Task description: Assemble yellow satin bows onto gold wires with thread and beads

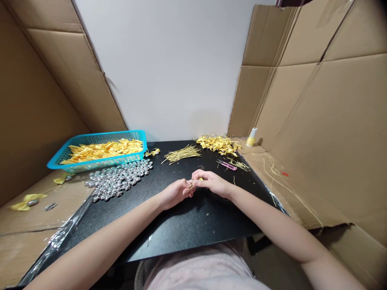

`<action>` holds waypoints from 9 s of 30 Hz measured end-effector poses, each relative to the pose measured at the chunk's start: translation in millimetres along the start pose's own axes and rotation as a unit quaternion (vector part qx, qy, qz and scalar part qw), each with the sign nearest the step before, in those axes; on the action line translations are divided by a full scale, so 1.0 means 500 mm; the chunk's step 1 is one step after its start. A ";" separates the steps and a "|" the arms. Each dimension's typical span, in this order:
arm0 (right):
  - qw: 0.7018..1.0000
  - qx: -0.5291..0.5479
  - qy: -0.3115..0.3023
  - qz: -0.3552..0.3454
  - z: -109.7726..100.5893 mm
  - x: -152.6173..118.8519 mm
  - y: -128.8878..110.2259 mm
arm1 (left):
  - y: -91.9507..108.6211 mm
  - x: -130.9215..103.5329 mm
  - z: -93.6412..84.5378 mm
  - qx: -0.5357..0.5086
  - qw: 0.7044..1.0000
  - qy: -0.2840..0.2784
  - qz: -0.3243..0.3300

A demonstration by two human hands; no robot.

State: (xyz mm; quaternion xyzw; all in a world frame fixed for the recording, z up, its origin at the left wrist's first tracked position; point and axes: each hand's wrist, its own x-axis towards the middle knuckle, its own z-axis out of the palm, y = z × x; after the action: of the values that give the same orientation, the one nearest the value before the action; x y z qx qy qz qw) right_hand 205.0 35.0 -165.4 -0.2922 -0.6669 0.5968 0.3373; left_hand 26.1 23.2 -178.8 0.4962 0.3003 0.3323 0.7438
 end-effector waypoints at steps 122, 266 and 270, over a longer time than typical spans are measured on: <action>0.910 -0.301 0.219 -0.185 0.049 -0.027 -0.014 | 0.001 -0.004 0.000 -0.101 0.992 -0.039 -0.061; 0.862 -0.461 0.075 -0.194 0.004 -0.021 -0.006 | 0.009 0.000 -0.010 0.169 0.960 0.192 0.118; 0.854 -0.464 0.104 -0.211 0.001 -0.019 -0.006 | 0.004 -0.010 0.004 0.327 0.922 0.118 0.168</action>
State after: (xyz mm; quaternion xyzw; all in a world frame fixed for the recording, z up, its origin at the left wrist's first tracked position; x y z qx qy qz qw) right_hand 210.2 26.8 -163.3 -0.3276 -0.8728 0.0992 0.3478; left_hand 24.3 18.6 -175.8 0.7120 0.3903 0.3918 0.4327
